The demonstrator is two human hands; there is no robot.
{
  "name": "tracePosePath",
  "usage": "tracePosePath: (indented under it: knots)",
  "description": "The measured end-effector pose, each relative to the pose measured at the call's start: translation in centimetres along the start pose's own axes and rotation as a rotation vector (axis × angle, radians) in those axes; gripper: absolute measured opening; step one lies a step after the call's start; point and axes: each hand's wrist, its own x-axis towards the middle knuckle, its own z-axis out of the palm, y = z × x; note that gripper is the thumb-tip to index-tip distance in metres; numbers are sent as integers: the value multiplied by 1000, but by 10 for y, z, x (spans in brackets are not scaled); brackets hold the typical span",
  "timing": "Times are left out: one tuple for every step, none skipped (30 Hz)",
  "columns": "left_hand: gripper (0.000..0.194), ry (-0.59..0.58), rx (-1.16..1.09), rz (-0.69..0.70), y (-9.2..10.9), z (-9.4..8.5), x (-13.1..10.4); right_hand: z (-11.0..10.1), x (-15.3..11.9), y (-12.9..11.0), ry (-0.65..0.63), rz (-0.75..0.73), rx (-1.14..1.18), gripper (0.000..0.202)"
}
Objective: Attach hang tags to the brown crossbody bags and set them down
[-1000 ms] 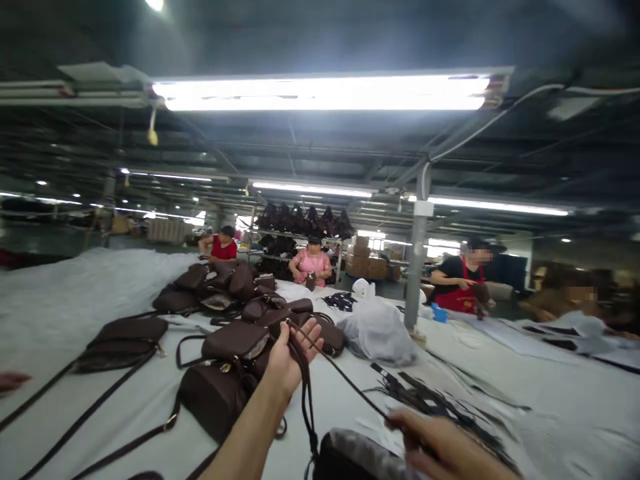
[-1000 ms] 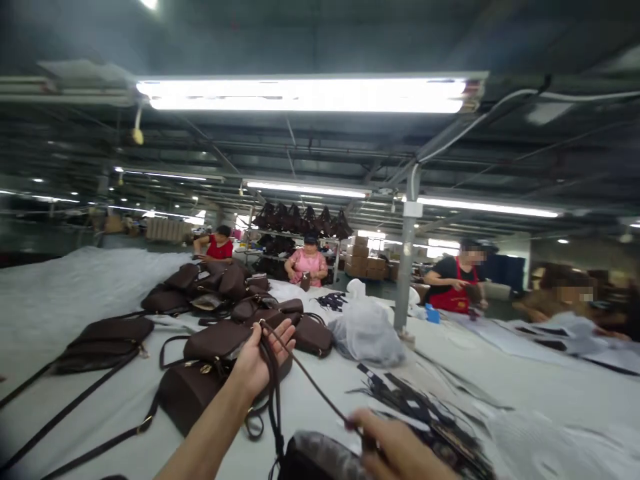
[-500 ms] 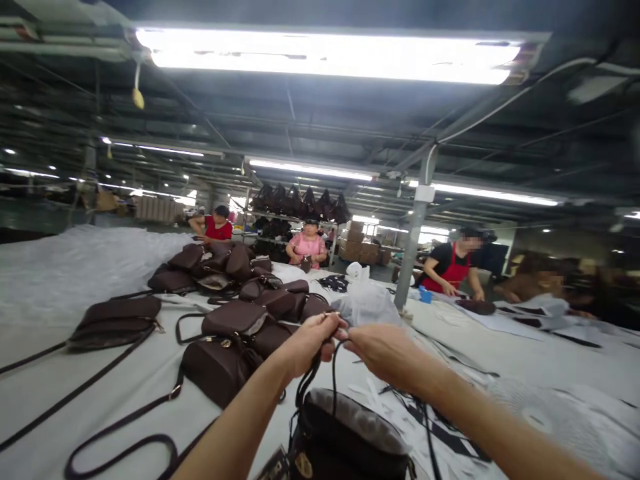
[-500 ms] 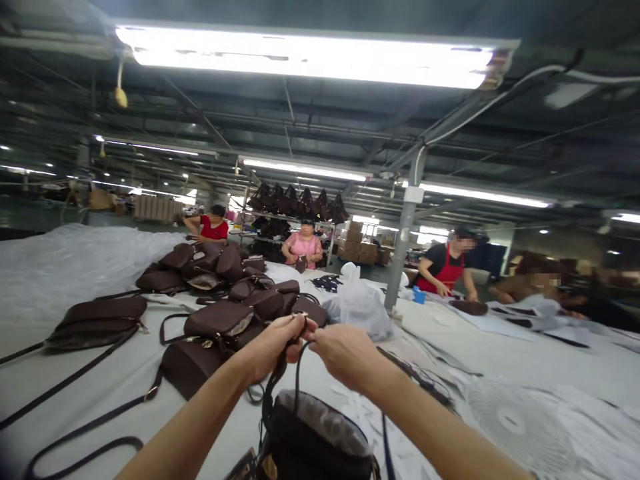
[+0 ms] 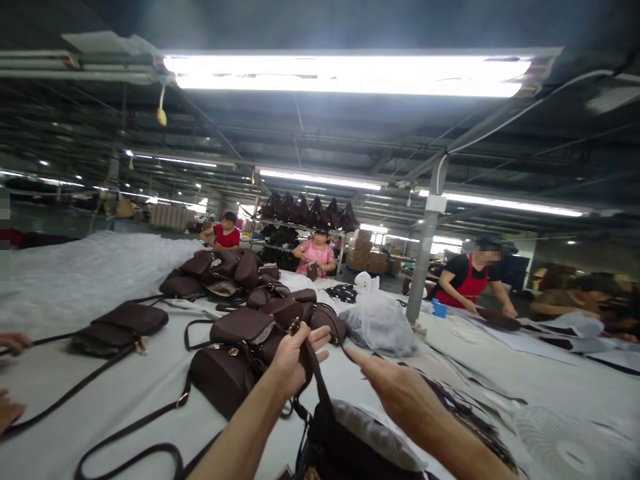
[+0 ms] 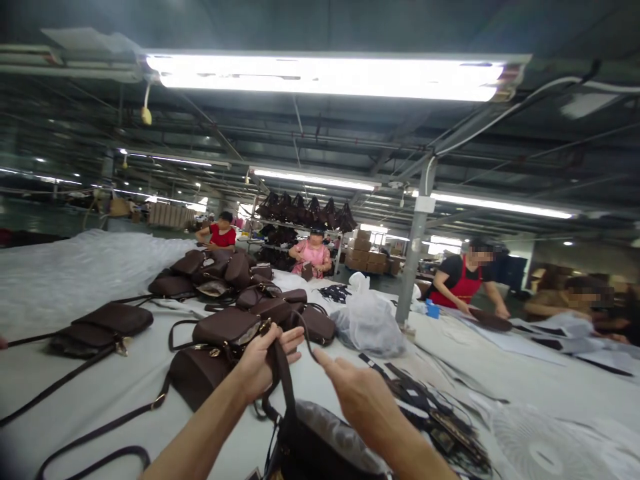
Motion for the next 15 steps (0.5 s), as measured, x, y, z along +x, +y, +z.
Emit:
tracePosePath:
  knots:
    - [29,-8,-83,-19,-8,6,1,7,1,-14,-58,-6,-64,60]
    - [30,-6,-137,-28,-14,11,1,11,2,-27,-119,-5,-115,59]
    - [32,-3,-155,-34,-17,15,2,14,3,-36,-171,-3,-143,56]
    - [34,-1,-143,-38,-18,16,2,13,4,-42,-193,1,-136,53]
    - [37,2,-114,-41,-15,14,3,11,3,-44,-202,6,-101,47]
    - [41,8,-79,-40,-9,10,4,6,1,-41,-210,13,-49,41]
    - [45,15,-45,-33,-1,5,5,1,-2,-35,-222,20,10,34]
    - [47,25,-17,-21,9,-2,6,-6,-6,-25,-234,29,67,27]
    - [49,42,6,-4,19,-9,7,-13,-10,-14,-244,40,116,22]
    - [49,61,31,10,28,-15,8,-19,-14,-3,-248,49,151,21]
    - [50,72,67,17,34,-18,9,-24,-18,7,-241,47,172,24]
    - [51,74,110,18,38,-20,10,-28,-20,15,-223,39,182,26]
    - [51,66,157,9,37,-18,11,-30,-21,19,-204,27,183,27]
    - [51,45,208,-8,34,-13,12,-31,-20,20,-191,11,177,27]
    - [51,14,261,-33,28,-6,12,-30,-17,19,-183,-9,171,26]
